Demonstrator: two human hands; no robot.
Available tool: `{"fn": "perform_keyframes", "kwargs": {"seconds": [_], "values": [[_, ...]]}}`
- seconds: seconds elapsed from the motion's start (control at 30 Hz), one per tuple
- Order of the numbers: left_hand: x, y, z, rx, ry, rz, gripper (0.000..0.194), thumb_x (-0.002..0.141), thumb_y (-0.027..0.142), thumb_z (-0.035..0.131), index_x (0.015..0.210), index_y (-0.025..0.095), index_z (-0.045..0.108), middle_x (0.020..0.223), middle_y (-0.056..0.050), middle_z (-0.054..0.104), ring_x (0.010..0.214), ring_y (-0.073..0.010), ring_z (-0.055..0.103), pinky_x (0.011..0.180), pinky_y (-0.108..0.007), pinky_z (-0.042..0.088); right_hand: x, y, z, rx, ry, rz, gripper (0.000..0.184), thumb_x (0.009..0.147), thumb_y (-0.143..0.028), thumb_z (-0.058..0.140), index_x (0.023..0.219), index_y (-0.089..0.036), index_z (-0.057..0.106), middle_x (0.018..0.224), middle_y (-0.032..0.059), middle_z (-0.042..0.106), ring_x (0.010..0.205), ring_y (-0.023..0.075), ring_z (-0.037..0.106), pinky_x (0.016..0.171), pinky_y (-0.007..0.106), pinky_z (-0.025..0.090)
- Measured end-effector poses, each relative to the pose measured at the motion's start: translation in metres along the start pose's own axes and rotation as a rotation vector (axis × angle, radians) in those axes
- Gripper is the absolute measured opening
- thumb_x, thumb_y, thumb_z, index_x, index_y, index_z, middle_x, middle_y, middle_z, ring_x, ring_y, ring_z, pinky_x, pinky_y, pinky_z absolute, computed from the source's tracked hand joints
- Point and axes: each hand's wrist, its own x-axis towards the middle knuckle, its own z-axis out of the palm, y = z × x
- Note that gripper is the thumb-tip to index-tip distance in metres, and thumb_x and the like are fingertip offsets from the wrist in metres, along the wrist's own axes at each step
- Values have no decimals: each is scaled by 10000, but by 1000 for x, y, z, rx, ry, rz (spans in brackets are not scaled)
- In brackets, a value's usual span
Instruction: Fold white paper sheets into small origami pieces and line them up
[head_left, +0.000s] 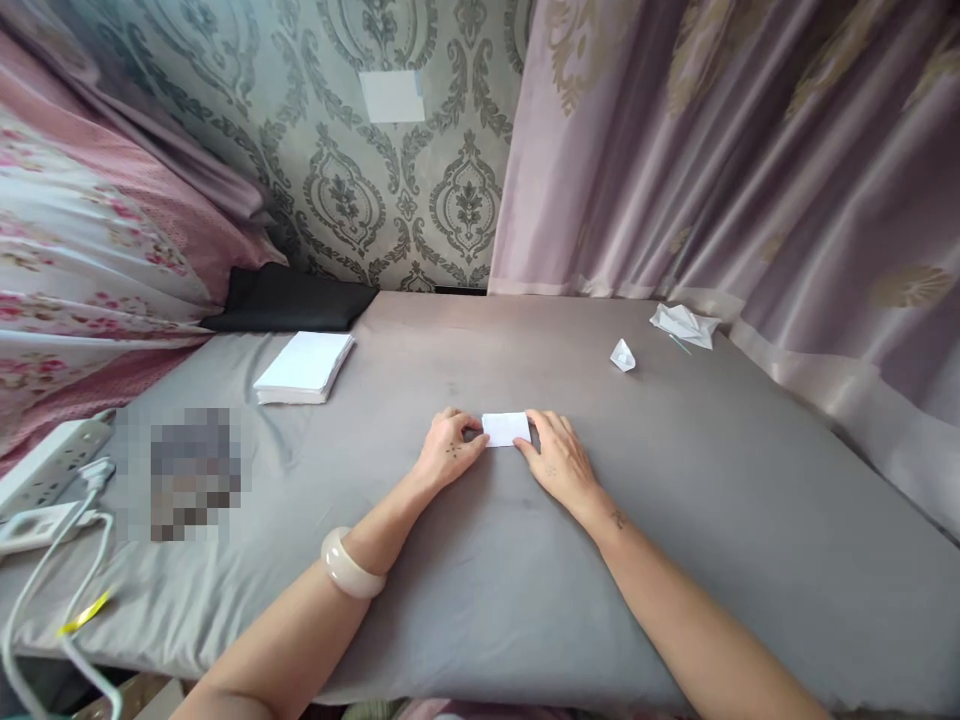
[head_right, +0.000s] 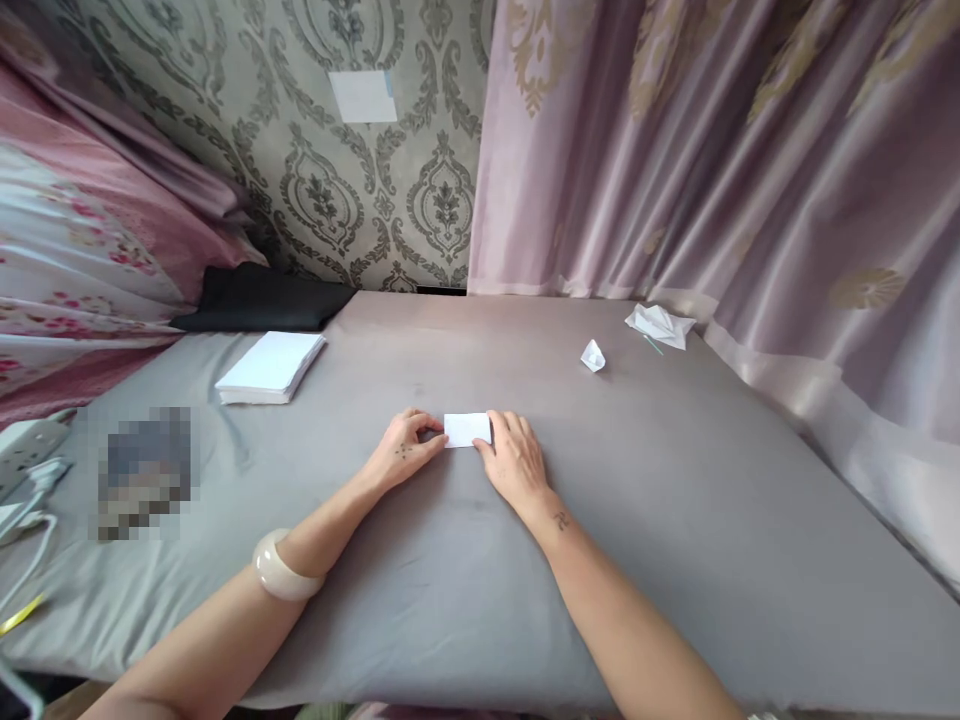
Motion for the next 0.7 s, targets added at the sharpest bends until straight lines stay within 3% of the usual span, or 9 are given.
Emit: {"fn": "perform_keyframes", "kwargs": {"seconds": [0.17,0.3,0.4,0.5,0.6,0.7], "values": [[-3,-5,5,-41,0,66,142,755,269,662,869,184,665,944,-52,610,934,-203,551,841,-331,469,6,4,10,130,18,10,484,859,-322,567,1313,-196,456,1164,114,584,1065,261,536,906,406,440],[-6,-3,10,55,83,286,71,797,162,581,842,195,626,987,-52,602,946,-191,520,861,-325,443,7,-2,5,86,139,-87,531,844,-213,569,1358,-211,437,1335,129,473,1200,264,449,985,412,380],[-12,3,8,242,121,459,161,819,113,493,893,198,607,1034,-62,612,942,-205,504,851,-350,418,6,-9,-3,18,168,-206,331,871,-108,498,1132,-257,637,1282,73,536,1174,232,444,982,374,350],[-19,9,5,373,110,520,233,794,100,475,964,203,596,1112,-67,623,1034,-241,489,867,-389,396,7,-13,-7,-18,163,-269,287,911,-115,461,924,-264,706,1159,35,622,1106,201,465,953,343,335],[-21,8,4,410,101,522,380,737,74,485,1076,214,584,1233,-58,607,1182,-269,443,956,-428,356,9,-11,-5,-33,143,-276,282,941,-158,444,936,-263,706,1089,29,662,1062,183,485,947,337,315],[-19,0,4,422,37,519,408,746,72,470,1113,202,592,1242,-64,623,1211,-267,466,1001,-438,340,9,-4,-4,-37,62,-317,285,941,-137,431,959,-252,692,1064,25,679,1031,177,510,951,347,300]]}}
